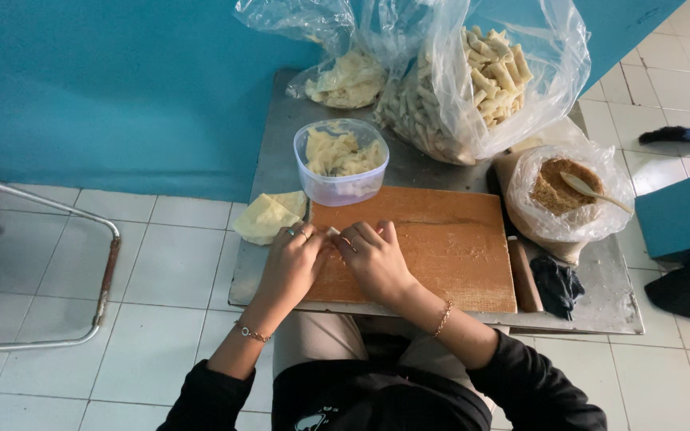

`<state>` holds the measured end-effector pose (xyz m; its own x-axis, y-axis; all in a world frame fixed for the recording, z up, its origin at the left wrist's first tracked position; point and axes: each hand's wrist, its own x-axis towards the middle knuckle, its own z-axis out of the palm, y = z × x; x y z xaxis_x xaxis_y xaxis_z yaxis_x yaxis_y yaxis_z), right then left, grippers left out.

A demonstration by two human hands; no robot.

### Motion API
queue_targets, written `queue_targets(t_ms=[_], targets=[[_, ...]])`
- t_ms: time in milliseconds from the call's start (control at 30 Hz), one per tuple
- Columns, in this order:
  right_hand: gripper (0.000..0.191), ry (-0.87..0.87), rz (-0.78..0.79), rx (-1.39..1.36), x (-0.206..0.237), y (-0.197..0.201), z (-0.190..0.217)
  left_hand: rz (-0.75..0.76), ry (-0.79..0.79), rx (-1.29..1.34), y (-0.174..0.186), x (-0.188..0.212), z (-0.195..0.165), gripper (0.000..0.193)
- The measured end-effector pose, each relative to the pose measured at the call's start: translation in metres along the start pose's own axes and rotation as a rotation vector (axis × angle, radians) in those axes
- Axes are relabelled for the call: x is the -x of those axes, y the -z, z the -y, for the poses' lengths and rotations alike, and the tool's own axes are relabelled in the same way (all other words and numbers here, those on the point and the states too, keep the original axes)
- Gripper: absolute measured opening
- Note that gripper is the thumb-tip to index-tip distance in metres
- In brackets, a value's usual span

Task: The person sits at a small metal table and cuts flattened dough sheets into triangular wrappers on a wooden board. They spoon brown filling from a covered bowl onto each wrapper, then fold and pinch the wrappers closed into filled pastries, setting finished ones aside.

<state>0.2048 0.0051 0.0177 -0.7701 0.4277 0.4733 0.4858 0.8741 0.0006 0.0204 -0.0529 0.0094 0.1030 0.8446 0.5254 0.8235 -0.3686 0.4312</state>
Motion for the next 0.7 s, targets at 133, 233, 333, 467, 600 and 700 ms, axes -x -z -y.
queue_targets(t_ms=[133,233,333,467,600,700], targets=[[0.037,0.027,-0.071,0.004,0.002,0.004,-0.002,-0.008,-0.011,-0.019,-0.001,-0.002,0.002,0.022],[0.029,0.001,-0.018,-0.055,0.0,0.003,-0.004,-0.018,0.019,-0.055,-0.002,-0.003,0.003,0.019],[0.029,0.012,0.01,0.092,-0.008,-0.002,-0.004,-0.061,0.068,-0.113,-0.004,-0.004,0.001,0.021],[0.03,-0.002,0.027,0.091,-0.014,-0.005,-0.007,-0.07,0.06,-0.108,-0.007,-0.005,0.001,0.017],[0.031,0.002,0.001,0.077,-0.01,-0.005,-0.009,-0.055,0.033,-0.134,-0.006,-0.009,0.004,0.013],[0.03,-0.015,0.048,0.075,-0.01,-0.008,-0.009,-0.022,0.04,-0.151,-0.005,-0.009,0.005,0.015]])
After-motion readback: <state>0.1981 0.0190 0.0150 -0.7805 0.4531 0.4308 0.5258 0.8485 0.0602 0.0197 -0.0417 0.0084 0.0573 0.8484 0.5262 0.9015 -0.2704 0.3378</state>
